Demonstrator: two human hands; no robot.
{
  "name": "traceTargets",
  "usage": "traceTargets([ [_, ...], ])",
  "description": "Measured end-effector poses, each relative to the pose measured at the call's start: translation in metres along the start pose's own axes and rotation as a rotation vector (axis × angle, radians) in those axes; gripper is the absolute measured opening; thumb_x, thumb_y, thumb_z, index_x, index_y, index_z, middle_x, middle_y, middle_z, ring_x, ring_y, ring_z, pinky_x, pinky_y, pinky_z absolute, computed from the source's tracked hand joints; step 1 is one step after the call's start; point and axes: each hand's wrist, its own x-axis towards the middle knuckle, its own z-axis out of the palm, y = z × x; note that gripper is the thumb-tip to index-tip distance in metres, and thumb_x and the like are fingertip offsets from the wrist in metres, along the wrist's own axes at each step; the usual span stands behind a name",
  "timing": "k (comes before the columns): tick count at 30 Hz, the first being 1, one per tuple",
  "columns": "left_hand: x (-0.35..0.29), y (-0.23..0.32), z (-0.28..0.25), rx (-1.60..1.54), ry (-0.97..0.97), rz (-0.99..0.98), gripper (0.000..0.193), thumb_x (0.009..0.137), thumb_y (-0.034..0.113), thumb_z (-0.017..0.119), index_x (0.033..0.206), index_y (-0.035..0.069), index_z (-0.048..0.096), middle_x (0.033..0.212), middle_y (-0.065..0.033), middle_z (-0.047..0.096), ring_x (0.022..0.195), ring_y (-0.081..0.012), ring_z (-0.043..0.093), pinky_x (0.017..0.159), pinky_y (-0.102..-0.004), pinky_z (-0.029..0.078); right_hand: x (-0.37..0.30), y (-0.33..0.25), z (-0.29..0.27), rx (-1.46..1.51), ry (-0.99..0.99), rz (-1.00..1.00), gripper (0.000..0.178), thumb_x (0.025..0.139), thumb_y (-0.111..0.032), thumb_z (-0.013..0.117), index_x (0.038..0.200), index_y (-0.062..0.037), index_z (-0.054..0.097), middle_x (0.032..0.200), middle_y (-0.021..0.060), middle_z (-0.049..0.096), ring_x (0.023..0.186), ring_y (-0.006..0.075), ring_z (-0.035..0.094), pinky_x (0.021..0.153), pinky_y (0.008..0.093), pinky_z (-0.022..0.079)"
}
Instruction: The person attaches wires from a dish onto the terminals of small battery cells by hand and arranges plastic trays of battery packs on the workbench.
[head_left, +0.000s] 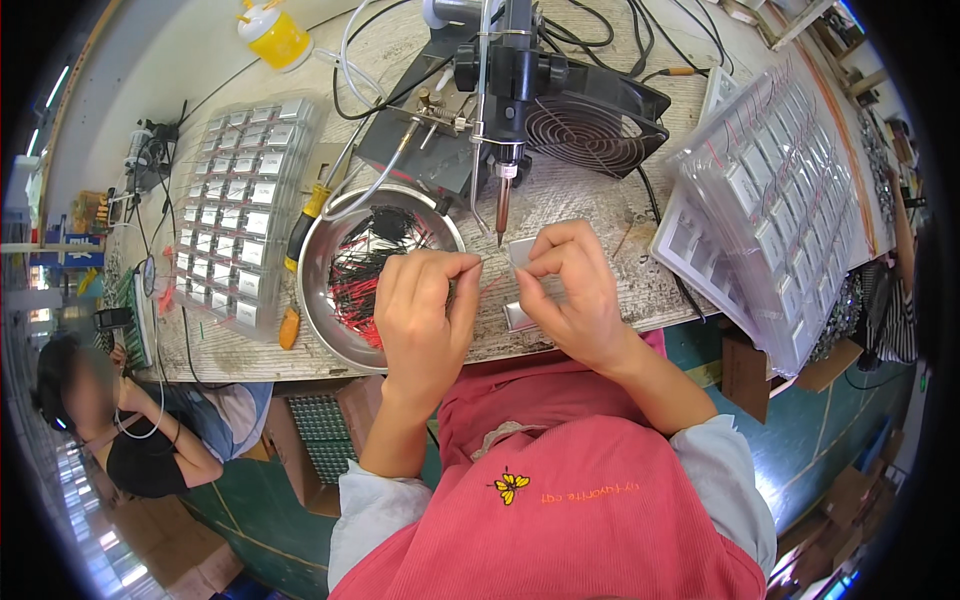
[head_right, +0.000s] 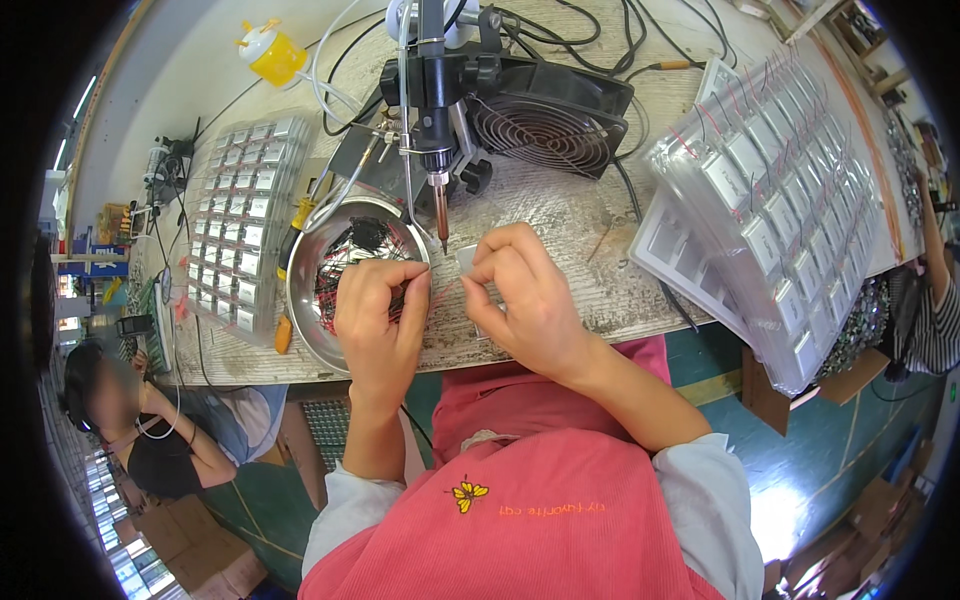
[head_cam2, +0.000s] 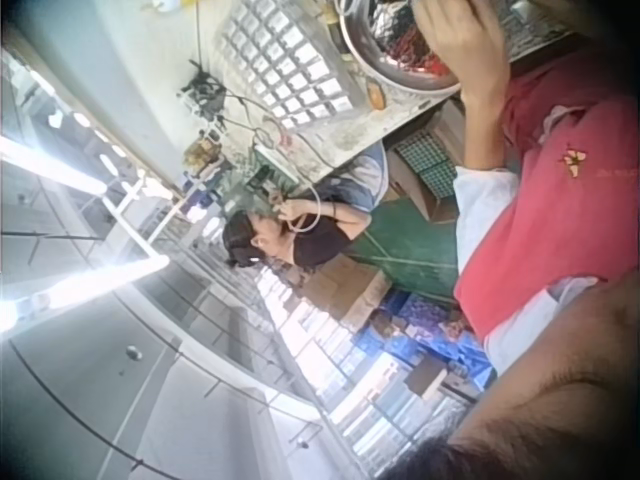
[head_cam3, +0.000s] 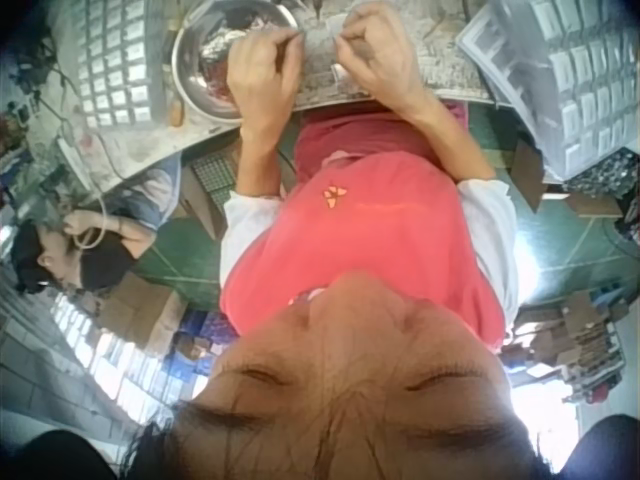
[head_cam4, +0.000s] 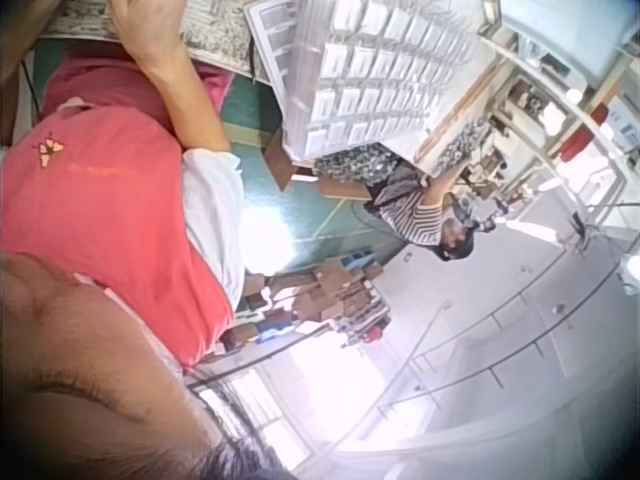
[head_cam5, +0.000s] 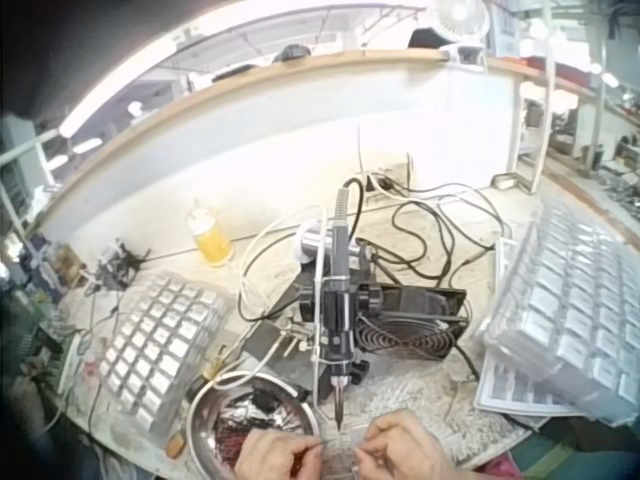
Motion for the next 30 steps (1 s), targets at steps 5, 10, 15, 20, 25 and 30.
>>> traceTargets([
  [5, 0.0018, -0.0024, 0.0014, 0.045, 0.036, 0.04, 0.017, 0.073, 0.001, 0.07, 0.086, 0.007, 0.061, 0.08, -0.0042, 0.06, 0.074, -0.0228, 0.054, 0.065, -0.0349, 0.039, 0.0021, 0.0027, 0.0019, -0.012, 0.016, -0.018, 0.021, 0.072, 0.005, 0.068, 0.084, -0.0013, 0.052, 0.091, 0.0134, 0.053, 0.071, 0.0254, 0.055, 0.058, 0.0326, 0.046],
  [10, 0.0033, -0.0012, 0.0013, 0.07, 0.05, 0.039, 0.017, 0.072, 0.002, 0.071, 0.085, 0.008, 0.062, 0.079, -0.0029, 0.06, 0.074, -0.0217, 0.054, 0.066, -0.0344, 0.037, 0.0034, 0.0028, 0.0019, -0.012, 0.014, -0.026, 0.021, 0.071, 0.005, 0.068, 0.084, -0.0012, 0.052, 0.09, 0.0134, 0.053, 0.071, 0.0256, 0.055, 0.058, 0.0326, 0.046],
  [15, 0.0048, -0.0009, 0.0012, 0.085, 0.052, 0.048, 0.016, 0.072, 0.002, 0.071, 0.084, 0.007, 0.062, 0.079, -0.0029, 0.059, 0.074, -0.0218, 0.054, 0.066, -0.0348, 0.038, 0.0042, 0.0025, 0.0016, -0.015, 0.01, -0.032, 0.021, 0.071, 0.006, 0.069, 0.084, -0.0012, 0.053, 0.09, 0.0134, 0.053, 0.071, 0.0255, 0.055, 0.058, 0.0324, 0.046],
  [20, 0.0058, 0.0003, 0.0006, 0.097, 0.058, 0.055, 0.016, 0.071, 0.002, 0.071, 0.084, 0.007, 0.062, 0.078, -0.0032, 0.059, 0.074, -0.0223, 0.054, 0.067, -0.0351, 0.038, 0.0054, 0.0022, 0.0016, -0.021, 0.011, -0.039, 0.022, 0.071, 0.006, 0.069, 0.083, -0.0012, 0.053, 0.09, 0.0131, 0.053, 0.071, 0.0253, 0.055, 0.058, 0.0322, 0.046],
  [25, 0.0079, 0.0022, -0.0008, 0.101, 0.038, 0.049, 0.012, 0.074, 0.001, 0.07, 0.084, 0.005, 0.063, 0.079, -0.0068, 0.059, 0.073, -0.0245, 0.054, 0.068, -0.0355, 0.041, 0.0065, 0.0016, 0.001, -0.029, 0.016, -0.047, 0.022, 0.071, 0.006, 0.069, 0.083, -0.0015, 0.053, 0.09, 0.0126, 0.053, 0.071, 0.0251, 0.055, 0.057, 0.032, 0.046],
  [30, 0.0072, -0.001, 0.0015, 0.115, 0.049, 0.075, 0.016, 0.071, 0.003, 0.071, 0.084, 0.007, 0.061, 0.078, -0.0036, 0.058, 0.073, -0.0228, 0.053, 0.068, -0.0358, 0.038, 0.0069, 0.0006, 0.0008, -0.031, 0.007, -0.057, 0.022, 0.07, 0.005, 0.069, 0.083, -0.0017, 0.052, 0.09, 0.0123, 0.053, 0.071, 0.025, 0.055, 0.057, 0.0319, 0.046],
])
